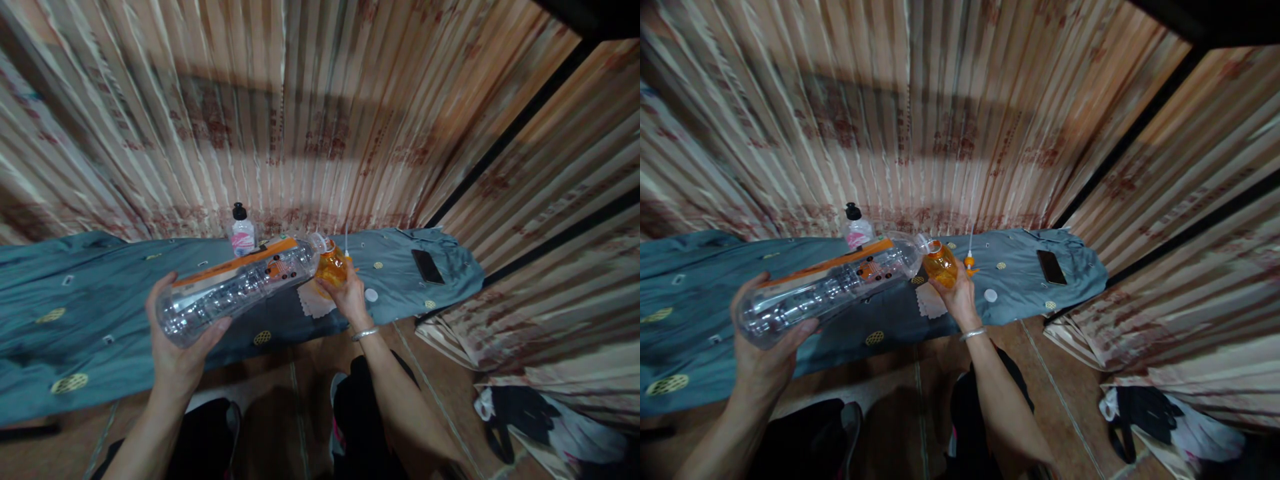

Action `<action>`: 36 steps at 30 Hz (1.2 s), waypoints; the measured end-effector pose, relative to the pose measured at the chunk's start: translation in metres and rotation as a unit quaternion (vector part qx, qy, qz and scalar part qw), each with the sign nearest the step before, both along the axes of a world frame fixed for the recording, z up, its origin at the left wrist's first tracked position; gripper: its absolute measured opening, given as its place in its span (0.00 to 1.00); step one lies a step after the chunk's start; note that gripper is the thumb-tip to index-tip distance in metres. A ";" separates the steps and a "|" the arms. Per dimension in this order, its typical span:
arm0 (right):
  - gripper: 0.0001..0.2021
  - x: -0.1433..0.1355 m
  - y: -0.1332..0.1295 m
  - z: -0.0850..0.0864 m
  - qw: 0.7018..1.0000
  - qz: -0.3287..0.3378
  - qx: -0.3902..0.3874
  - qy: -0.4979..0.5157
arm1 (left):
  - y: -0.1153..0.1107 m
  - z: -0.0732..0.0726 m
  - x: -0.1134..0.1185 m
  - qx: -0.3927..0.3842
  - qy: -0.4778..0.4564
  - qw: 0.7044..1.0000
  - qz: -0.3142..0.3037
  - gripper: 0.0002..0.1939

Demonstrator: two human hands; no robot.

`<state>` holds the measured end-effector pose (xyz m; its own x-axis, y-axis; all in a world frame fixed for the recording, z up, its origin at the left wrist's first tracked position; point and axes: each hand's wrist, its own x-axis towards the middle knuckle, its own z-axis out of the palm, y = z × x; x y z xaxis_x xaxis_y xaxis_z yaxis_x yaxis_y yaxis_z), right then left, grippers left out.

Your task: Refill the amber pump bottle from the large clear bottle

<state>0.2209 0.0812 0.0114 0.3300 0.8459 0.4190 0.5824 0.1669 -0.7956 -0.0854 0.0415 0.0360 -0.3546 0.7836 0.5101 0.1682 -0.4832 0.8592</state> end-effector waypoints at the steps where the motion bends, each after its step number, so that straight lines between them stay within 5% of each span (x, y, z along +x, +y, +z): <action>1: 0.33 0.000 0.000 0.000 1.000 -0.001 0.001 0.000 | 0.000 0.000 0.000 -0.006 -0.013 1.000 -0.010 0.54; 36: 0.33 -0.001 0.000 -0.001 1.000 -0.006 0.012 0.003 | -0.002 0.000 0.002 -0.013 -0.013 1.000 -0.004 0.55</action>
